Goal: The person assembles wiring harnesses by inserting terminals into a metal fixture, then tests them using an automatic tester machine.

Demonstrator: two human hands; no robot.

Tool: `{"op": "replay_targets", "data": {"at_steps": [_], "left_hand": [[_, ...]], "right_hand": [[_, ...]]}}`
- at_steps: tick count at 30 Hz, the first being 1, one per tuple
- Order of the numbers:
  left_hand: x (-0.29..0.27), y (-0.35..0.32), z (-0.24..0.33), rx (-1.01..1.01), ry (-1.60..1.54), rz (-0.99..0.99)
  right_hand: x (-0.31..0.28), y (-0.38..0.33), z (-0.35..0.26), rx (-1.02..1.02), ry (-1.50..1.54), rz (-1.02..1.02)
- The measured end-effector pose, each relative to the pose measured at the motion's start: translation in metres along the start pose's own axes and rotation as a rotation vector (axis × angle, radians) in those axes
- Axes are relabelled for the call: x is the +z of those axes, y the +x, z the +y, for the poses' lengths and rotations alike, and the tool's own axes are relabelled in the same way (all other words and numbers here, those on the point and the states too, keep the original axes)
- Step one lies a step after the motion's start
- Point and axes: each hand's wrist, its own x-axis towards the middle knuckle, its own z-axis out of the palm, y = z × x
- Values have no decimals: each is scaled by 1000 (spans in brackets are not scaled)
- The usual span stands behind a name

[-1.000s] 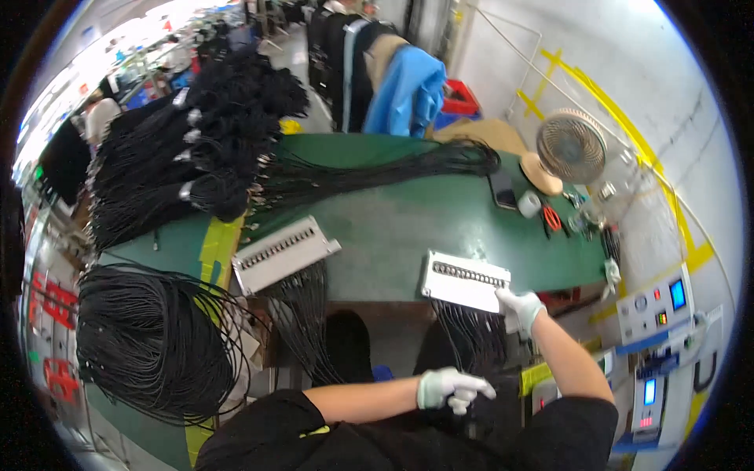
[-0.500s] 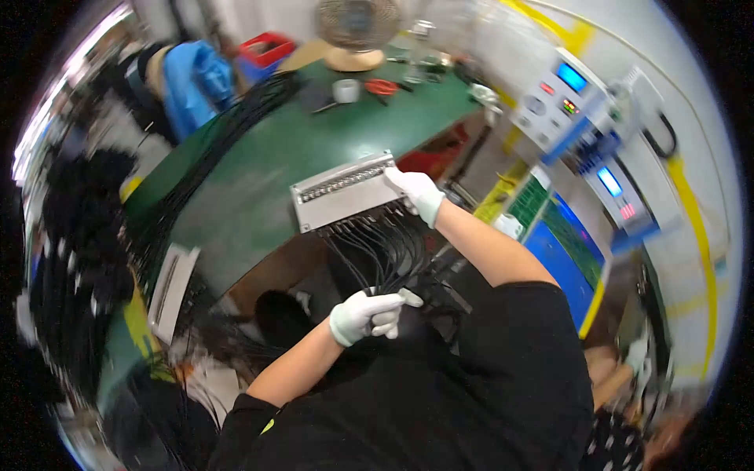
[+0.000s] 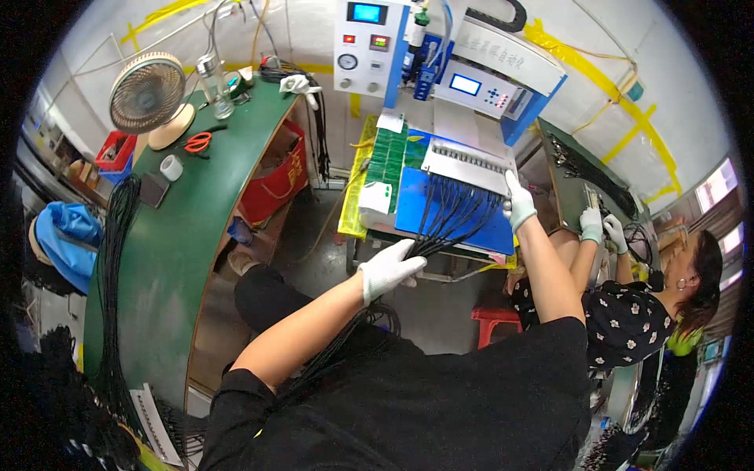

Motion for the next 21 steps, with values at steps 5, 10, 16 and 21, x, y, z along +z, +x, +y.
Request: {"op": "replay_targets", "data": {"at_steps": [5, 10, 16, 21], "left_hand": [[10, 22, -4, -67, -9, -79], [9, 29, -7, -84, -127, -72], [27, 29, -14, -104, -129, -58], [41, 27, -19, -128, -186, -91]], "right_hand": [[-20, 32, 31, 40, -1, -14], [-9, 46, 35, 58, -5, -59], [-16, 48, 31, 127, -7, -109], [-18, 47, 31, 123, -48, -101]]}}
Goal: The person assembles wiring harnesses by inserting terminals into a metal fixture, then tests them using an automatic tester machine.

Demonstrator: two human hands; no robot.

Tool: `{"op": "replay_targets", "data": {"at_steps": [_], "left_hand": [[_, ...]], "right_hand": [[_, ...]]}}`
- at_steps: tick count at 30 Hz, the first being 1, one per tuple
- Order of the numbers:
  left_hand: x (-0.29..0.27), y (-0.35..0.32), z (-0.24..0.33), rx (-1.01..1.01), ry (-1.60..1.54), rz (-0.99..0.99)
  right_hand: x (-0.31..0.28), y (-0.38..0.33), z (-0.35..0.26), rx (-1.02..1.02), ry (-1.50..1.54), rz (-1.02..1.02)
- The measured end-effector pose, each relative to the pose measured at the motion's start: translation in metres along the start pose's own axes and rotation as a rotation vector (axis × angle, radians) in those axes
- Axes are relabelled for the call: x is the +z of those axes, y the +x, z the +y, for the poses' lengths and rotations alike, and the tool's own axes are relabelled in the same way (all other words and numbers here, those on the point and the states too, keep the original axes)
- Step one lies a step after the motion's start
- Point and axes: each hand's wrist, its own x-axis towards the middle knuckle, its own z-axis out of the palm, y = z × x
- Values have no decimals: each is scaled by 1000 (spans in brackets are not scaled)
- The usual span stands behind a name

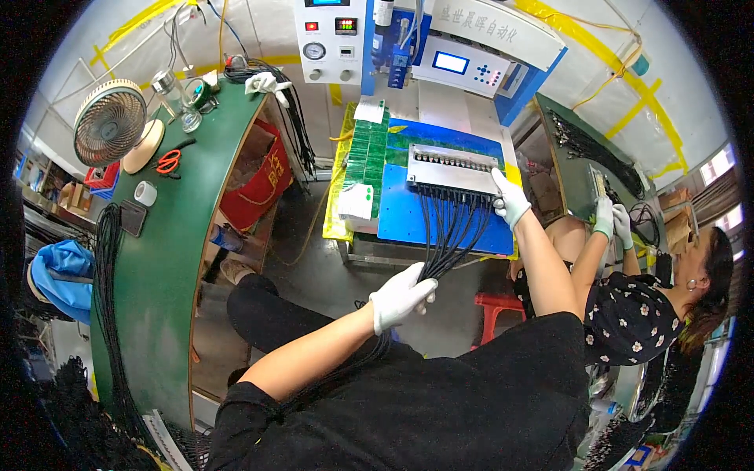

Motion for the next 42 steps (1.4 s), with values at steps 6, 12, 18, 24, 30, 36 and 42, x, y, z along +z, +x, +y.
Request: {"op": "replay_targets", "data": {"at_steps": [6, 12, 18, 24, 30, 36, 42], "left_hand": [[2, 4, -8, -29, -12, 31], [-1, 10, -18, -48, -49, -1], [-4, 12, -25, -83, -90, -15], [-7, 19, -46, -36, -71, -10], [-11, 23, -57, -50, -60, 29], [-8, 17, -47, -120, -73, 19], [-5, 18, -51, -34, -94, 42]], "right_hand": [[-1, 3, -4, -27, -120, 1], [0, 11, -23, -36, -1057, 182], [8, 1, -38, -270, -1626, 274], [-6, 8, -22, -304, -1269, 305], [-55, 17, 3, -625, -888, 304], [-6, 1, -13, -1107, -917, 84], [88, 18, -36, -1252, -1418, 52]]}}
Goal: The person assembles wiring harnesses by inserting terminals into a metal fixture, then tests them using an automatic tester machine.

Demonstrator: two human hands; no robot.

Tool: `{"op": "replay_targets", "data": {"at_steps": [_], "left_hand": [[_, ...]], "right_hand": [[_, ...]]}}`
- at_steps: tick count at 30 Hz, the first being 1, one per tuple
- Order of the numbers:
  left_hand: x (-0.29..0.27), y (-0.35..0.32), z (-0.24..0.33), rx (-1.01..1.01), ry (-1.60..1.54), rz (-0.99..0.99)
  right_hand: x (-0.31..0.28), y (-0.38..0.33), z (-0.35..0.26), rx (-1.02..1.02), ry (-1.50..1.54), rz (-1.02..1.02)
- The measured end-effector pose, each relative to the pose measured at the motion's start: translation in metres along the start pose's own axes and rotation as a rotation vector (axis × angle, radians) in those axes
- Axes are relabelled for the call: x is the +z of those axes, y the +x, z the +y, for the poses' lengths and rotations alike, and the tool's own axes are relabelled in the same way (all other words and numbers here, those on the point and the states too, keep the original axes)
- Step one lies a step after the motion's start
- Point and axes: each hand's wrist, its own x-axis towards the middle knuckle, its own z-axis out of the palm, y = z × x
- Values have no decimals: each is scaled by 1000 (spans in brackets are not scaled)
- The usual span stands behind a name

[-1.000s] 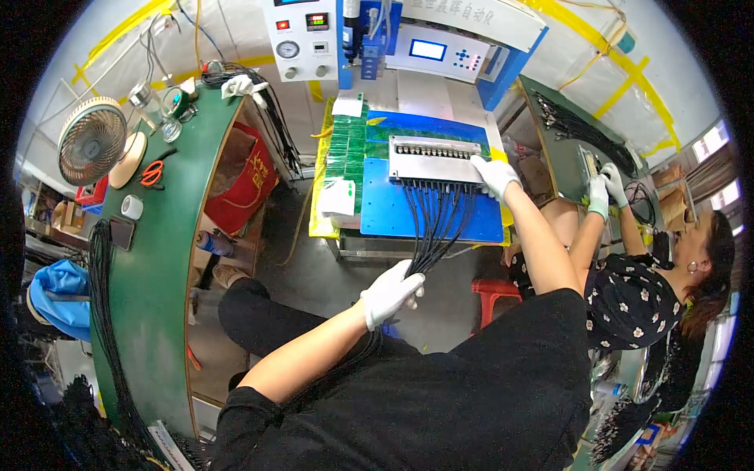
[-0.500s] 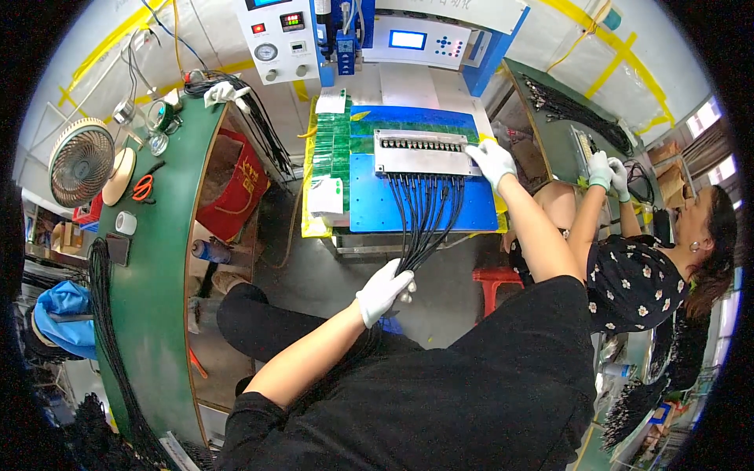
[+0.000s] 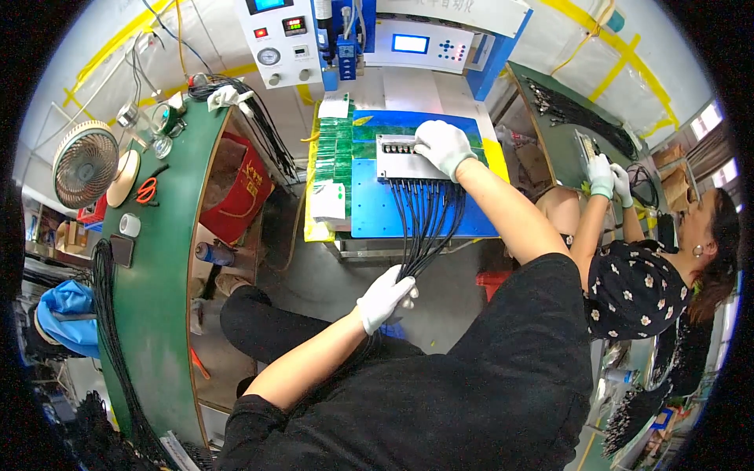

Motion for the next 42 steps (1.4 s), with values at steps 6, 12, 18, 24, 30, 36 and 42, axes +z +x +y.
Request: {"op": "replay_targets", "data": {"at_steps": [6, 12, 18, 24, 30, 36, 42], "left_hand": [[-2, 1, -2, -16, -5, -6], [-1, -2, 4, -3, 29, -6], [-2, 1, 0, -5, -32, 20], [-3, 0, -2, -13, -48, 32], [2, -1, 7, -42, -47, 30], [-2, 13, 25, -13, -74, 41], [-17, 50, 42, 26, -45, 61]], "right_hand": [[-1, 13, -6, -32, -134, -127], [-3, 11, -14, 46, -121, -114], [4, -13, 46, 257, 264, 17], [-41, -153, 115, 342, 64, -314], [-5, -228, 73, 633, 22, -434], [-5, -223, 63, 666, -52, -409], [-16, -227, 81, 566, 127, -238]]}}
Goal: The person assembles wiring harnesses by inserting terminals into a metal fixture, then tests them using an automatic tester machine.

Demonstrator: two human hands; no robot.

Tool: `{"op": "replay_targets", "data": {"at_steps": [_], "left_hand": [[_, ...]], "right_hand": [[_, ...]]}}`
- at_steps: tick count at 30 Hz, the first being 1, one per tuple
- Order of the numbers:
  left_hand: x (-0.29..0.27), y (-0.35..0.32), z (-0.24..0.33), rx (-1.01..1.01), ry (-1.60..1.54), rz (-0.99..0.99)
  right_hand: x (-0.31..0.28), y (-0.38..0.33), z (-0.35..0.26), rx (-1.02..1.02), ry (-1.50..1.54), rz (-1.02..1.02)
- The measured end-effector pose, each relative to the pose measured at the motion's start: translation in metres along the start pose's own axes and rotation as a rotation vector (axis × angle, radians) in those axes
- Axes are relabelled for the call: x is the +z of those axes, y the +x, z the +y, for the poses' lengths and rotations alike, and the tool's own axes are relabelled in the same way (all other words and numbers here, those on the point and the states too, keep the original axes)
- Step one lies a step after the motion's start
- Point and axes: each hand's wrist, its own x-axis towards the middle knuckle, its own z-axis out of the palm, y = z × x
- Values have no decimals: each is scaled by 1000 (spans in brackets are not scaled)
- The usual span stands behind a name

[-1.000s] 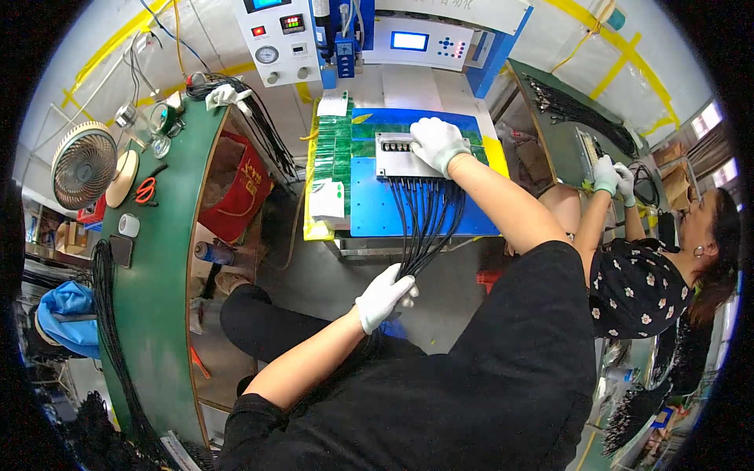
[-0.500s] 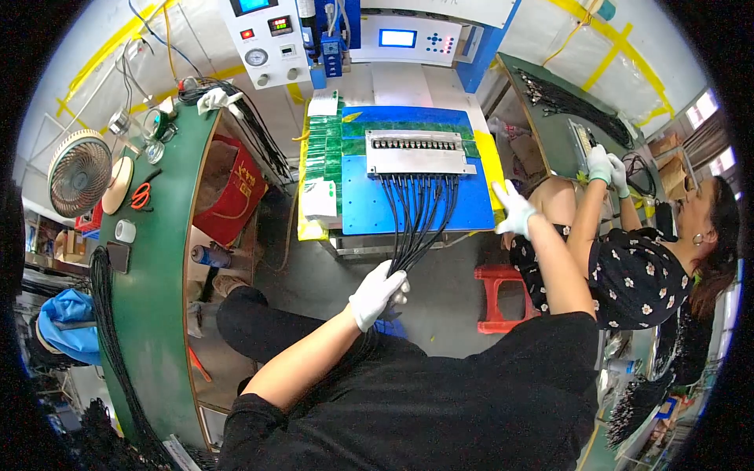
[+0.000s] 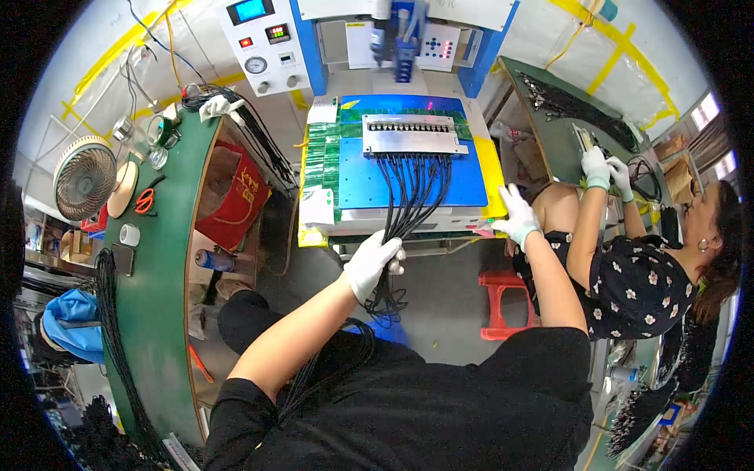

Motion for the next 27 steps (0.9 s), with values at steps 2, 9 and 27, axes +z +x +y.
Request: {"op": "replay_targets", "data": {"at_steps": [2, 9, 27], "left_hand": [[-6, 13, 4, 36, -18, 6], [-4, 39, 9, 219, -57, 200], [-10, -449, -74, 277, 647, 2159]], "right_hand": [[-11, 8, 1, 39, 50, 112], [-33, 19, -105, -333, 596, 381], [39, 3, -459, -983, 1014, -848]]}}
